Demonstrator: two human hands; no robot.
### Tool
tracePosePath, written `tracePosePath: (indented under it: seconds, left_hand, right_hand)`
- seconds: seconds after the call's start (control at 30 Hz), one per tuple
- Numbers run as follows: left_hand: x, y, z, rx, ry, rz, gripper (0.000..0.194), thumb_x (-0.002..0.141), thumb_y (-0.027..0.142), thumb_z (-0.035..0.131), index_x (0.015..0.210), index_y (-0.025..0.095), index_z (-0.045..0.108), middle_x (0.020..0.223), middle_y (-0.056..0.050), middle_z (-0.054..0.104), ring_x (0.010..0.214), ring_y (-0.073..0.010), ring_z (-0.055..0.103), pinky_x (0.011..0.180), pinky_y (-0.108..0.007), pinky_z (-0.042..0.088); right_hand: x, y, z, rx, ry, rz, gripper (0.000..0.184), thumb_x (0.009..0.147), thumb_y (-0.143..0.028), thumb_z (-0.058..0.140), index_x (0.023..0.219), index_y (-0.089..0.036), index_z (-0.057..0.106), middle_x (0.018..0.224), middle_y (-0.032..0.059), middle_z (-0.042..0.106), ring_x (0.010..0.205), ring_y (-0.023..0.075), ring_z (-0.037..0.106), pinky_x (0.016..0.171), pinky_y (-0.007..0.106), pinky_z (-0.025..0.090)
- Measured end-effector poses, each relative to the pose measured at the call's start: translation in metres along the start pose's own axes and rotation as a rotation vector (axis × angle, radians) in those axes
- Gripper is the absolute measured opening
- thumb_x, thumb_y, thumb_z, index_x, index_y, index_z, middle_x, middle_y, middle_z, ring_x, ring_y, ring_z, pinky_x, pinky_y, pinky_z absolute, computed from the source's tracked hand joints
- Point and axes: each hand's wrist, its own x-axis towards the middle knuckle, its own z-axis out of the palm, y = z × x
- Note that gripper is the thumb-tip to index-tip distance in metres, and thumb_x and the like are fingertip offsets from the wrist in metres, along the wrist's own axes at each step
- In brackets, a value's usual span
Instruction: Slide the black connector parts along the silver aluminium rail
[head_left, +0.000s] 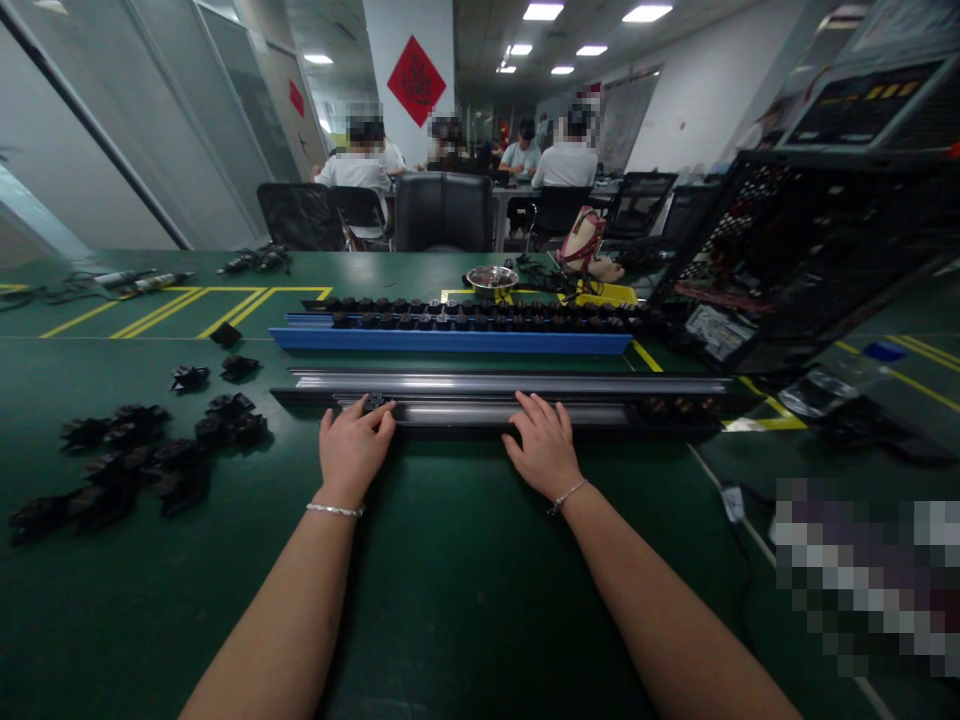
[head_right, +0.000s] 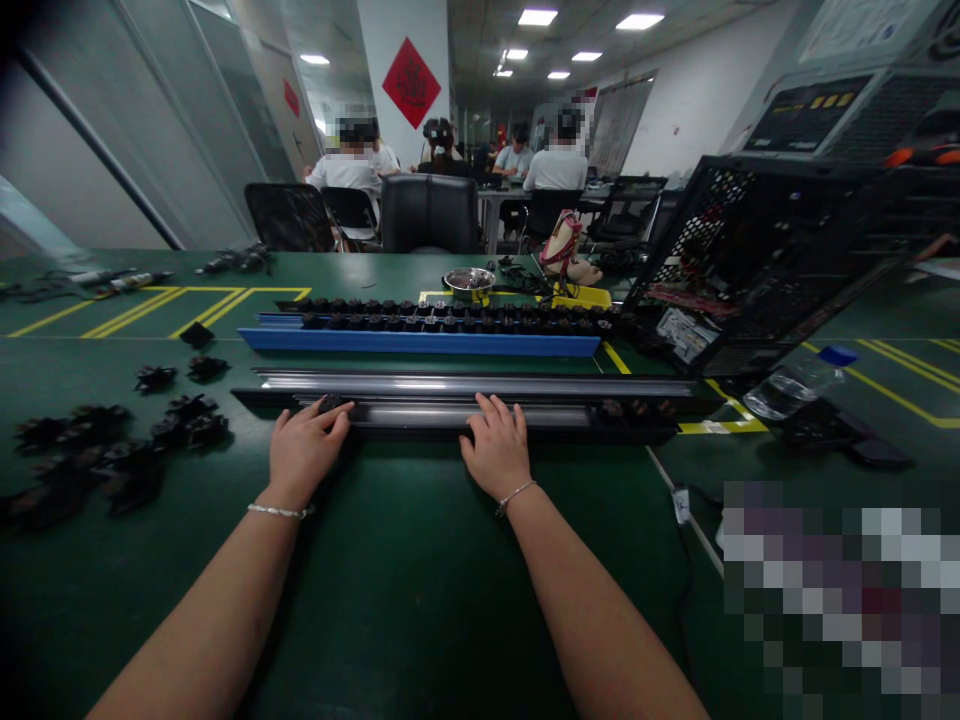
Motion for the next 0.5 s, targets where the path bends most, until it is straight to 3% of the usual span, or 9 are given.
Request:
tracePosePath:
  seconds: [0.5]
  left_hand:
    - [0.0019,-0.0099,0.0006,-0.001,0.021,-0.088,0.036,0.085,0.034,0.039,0.107,0.029,0.067,0.123,-0.008,0.060,0.115,-0.0229,0.053,0.106,-0.050,0.023]
  right_hand:
    - [-0.0005,0.0006,0.0006,0.006,0.012,-0.005,0.016,0.081,-0.030,0.051,0.090,-0.021,0.060,0.137,0.0066,0.047,0.129,0.0258,0.035,0.107,0.051,0.019]
